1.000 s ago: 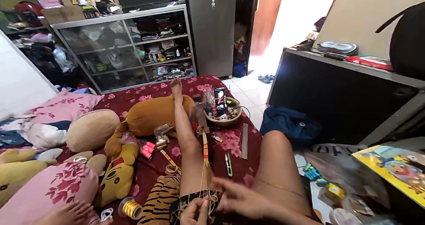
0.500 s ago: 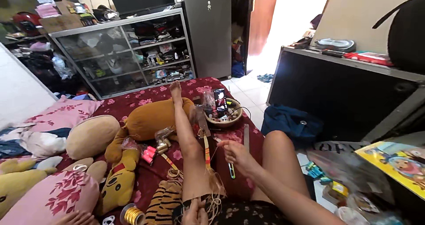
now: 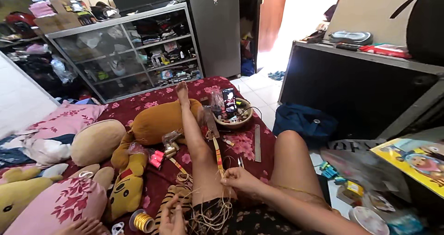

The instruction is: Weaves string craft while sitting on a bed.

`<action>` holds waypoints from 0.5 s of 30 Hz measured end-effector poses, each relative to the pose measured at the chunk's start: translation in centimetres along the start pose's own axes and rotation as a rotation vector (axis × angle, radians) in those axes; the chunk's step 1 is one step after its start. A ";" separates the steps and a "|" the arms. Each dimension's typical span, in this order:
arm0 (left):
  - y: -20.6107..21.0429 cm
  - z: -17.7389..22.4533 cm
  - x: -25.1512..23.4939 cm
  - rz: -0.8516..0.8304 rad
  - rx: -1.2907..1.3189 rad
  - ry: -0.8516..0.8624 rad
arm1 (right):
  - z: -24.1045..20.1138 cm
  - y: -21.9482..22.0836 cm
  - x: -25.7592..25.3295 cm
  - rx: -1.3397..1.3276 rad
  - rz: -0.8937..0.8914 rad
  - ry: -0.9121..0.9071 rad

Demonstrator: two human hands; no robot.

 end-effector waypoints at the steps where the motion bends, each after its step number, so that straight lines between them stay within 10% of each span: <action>1: 0.7 1.0 0.0 -0.015 -0.028 0.104 | 0.2 0.0 0.2 -0.027 0.000 0.012; 4: 4.9 4.3 0.1 -0.174 -0.137 0.331 | 0.6 0.0 0.6 -0.059 0.009 0.007; 15: 12.2 3.1 -2.6 -0.337 0.171 -0.147 | 1.0 -0.3 0.4 -0.069 0.053 -0.046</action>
Point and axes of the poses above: each hand's wrist, its own x-axis away from the middle knuckle, its own y-axis out of the palm, z = x × y, the point moved 6 cm from there along -x, towards the middle knuckle, and after that the axes turned 7 degrees about -x, right-handed, at the moved point
